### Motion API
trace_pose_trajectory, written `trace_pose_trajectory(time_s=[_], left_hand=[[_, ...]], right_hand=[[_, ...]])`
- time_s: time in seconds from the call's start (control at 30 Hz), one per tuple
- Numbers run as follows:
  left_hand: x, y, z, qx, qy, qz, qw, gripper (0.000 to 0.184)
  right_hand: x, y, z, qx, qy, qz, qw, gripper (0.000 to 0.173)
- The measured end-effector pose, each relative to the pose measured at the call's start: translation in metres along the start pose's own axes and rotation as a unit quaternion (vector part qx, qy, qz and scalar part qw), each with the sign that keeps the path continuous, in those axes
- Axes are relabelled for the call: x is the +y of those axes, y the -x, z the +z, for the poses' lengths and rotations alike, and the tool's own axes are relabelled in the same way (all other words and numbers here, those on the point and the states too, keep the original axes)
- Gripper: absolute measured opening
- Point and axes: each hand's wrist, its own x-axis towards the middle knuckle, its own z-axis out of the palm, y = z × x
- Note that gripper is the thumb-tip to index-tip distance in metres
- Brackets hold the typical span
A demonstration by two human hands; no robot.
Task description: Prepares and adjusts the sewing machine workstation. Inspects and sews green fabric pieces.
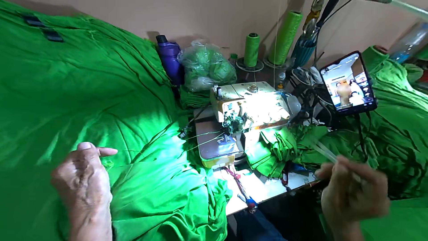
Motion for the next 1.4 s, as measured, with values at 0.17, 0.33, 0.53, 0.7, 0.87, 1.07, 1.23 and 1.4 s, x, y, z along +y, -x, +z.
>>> trace_pose_trajectory(time_s=[0.17,0.33,0.53,0.7,0.87,1.07,1.23,1.4], left_hand=[[0.007,0.001,-0.001,-0.013,0.005,0.013,1.0,0.047],[0.012,0.002,0.0,-0.02,-0.009,0.014,1.0,0.049],[0.001,0.002,0.002,-0.013,-0.039,-0.009,0.999,0.054],[-0.008,0.003,-0.001,-0.02,-0.054,-0.014,0.998,0.056],[-0.007,0.003,-0.002,-0.028,-0.055,-0.026,0.998,0.057],[0.005,0.01,-0.007,-0.029,-0.063,-0.027,0.997,0.052],[-0.028,0.007,-0.01,0.003,-0.019,0.019,1.0,0.041],[-0.04,0.006,-0.01,0.016,0.013,0.044,0.999,0.036]], right_hand=[[-0.036,0.062,0.004,-0.112,-0.118,0.067,0.984,0.016],[-0.031,0.087,0.001,-0.153,-0.161,0.19,0.956,0.018],[-0.013,0.076,-0.022,-0.228,-0.102,0.291,0.924,0.009],[-0.006,0.067,-0.031,-0.433,0.003,0.349,0.831,0.024],[0.006,0.07,-0.012,-0.549,0.057,0.35,0.757,0.041],[-0.011,0.066,-0.005,-0.536,0.154,0.257,0.79,0.026],[-0.017,0.07,0.001,-0.419,0.079,0.164,0.889,0.028],[-0.031,0.046,0.059,-0.288,0.025,0.092,0.953,0.024]])
